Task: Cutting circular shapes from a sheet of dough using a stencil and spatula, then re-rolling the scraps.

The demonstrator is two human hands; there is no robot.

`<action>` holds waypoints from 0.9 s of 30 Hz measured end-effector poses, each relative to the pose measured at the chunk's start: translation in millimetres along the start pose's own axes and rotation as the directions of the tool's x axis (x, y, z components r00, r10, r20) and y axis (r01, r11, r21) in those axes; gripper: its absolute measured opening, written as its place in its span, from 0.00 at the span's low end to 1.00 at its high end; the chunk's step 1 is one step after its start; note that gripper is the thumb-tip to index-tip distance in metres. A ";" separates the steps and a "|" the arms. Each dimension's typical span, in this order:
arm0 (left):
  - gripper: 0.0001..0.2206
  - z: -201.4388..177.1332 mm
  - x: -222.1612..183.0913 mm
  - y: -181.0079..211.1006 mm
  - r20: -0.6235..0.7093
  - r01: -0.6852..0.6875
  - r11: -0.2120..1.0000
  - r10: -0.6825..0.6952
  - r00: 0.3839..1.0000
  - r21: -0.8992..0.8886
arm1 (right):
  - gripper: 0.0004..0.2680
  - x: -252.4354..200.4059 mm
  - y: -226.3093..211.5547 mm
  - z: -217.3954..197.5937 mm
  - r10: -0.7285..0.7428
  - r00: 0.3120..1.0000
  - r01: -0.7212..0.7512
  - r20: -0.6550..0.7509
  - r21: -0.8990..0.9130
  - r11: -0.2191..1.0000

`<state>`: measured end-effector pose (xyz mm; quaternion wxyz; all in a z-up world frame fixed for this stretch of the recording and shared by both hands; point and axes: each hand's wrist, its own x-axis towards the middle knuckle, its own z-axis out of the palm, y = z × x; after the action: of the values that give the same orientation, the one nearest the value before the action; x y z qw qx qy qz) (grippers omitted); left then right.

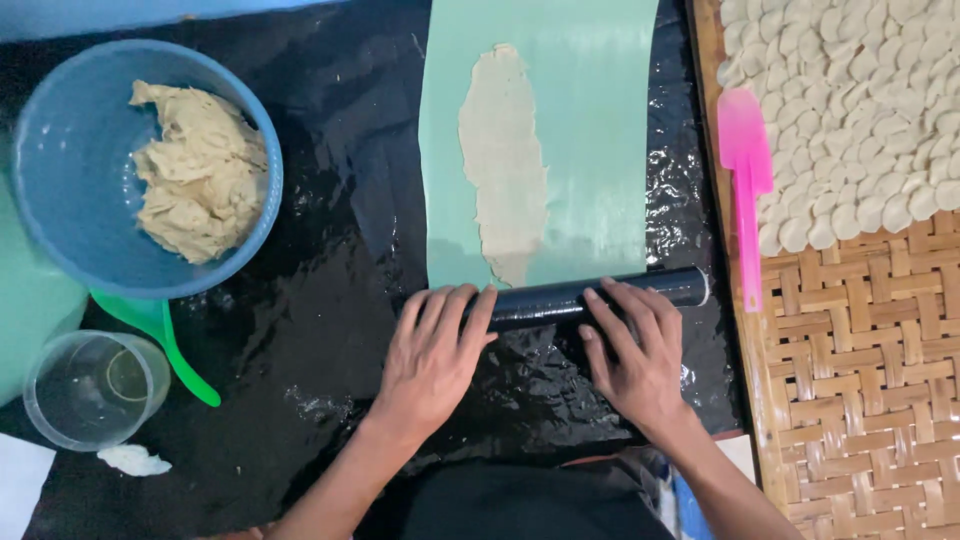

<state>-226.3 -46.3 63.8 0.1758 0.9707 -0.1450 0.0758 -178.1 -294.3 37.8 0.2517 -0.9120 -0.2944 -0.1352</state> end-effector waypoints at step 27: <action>0.36 43.8 156.9 -103.1 -0.039 0.333 0.940 -0.331 0.943 0.079 | 0.20 158.9 81.0 71.8 0.084 0.978 -0.065 0.190 -0.102 0.993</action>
<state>-41.8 -9.8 21.4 0.1464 0.9868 0.0262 0.0632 3.5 -237.8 9.8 0.1828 -0.9422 -0.2763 -0.0503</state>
